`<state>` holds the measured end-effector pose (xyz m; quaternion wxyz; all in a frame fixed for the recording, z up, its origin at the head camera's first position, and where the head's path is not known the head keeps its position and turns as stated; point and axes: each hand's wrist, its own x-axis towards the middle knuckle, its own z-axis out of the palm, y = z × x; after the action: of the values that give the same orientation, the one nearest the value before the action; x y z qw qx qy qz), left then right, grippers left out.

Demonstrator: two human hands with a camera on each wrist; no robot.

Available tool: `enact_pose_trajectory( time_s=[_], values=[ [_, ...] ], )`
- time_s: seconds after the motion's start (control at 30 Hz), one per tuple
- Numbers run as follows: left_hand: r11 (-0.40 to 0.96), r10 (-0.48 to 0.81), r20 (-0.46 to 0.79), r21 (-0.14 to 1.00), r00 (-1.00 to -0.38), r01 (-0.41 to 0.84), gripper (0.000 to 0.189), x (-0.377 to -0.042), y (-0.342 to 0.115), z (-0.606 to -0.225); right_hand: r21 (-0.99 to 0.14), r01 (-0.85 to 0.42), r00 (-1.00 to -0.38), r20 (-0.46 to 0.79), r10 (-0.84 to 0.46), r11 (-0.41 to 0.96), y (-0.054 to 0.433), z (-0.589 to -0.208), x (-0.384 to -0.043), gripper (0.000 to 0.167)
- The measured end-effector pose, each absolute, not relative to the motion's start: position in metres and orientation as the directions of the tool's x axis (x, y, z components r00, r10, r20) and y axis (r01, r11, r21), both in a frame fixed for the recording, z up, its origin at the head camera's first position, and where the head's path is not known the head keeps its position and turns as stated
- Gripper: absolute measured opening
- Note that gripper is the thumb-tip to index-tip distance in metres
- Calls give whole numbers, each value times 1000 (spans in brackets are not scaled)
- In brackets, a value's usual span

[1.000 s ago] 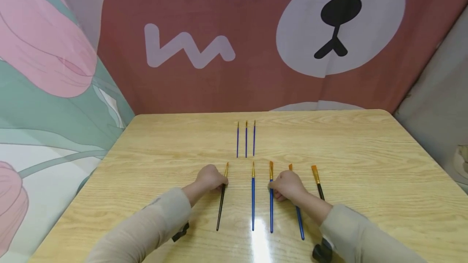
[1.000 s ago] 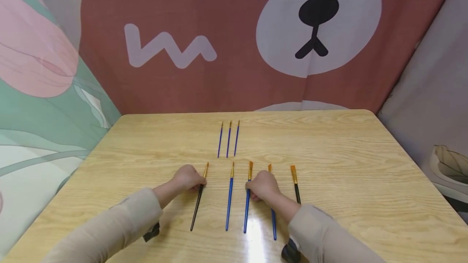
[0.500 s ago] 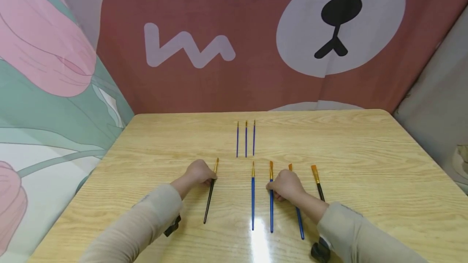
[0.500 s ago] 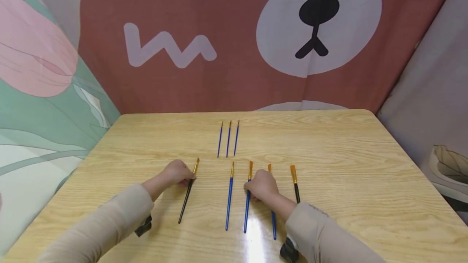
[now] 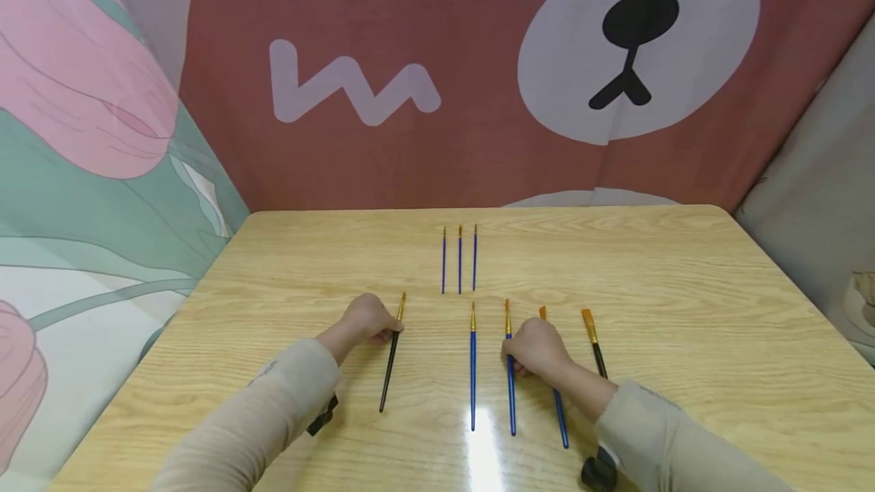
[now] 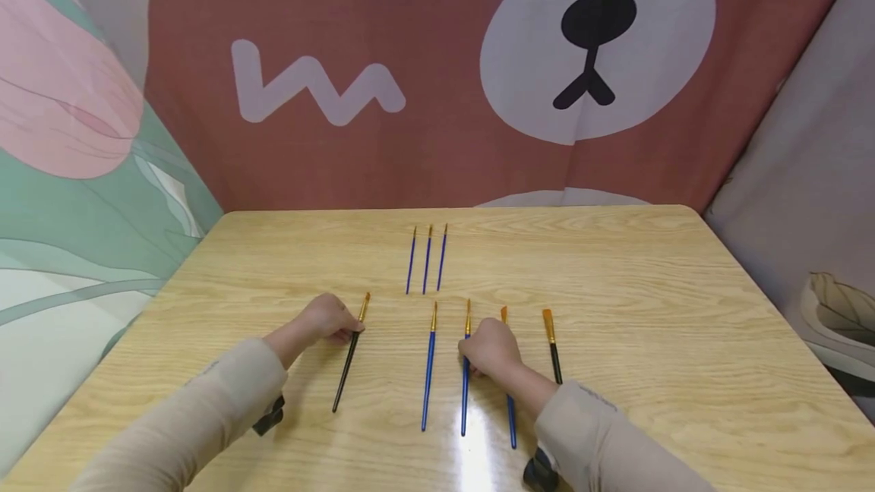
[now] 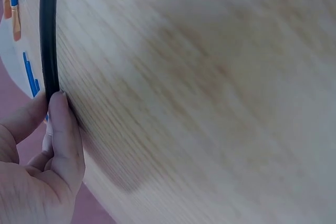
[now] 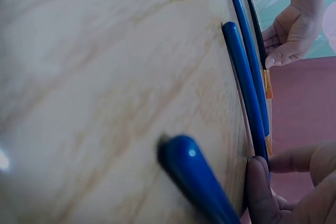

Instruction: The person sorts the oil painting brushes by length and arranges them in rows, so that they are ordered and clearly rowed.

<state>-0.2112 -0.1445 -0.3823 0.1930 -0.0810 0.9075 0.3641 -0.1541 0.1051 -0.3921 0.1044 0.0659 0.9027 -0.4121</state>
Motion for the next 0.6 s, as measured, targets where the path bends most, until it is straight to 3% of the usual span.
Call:
enact_pose_trajectory(
  time_s=[0.6],
  values=[
    [718,8,-406,639,-914,-277,15,-210,-144,-379,-829,291,-944,-331,0,478,112,-392,-155,9]
  ],
)
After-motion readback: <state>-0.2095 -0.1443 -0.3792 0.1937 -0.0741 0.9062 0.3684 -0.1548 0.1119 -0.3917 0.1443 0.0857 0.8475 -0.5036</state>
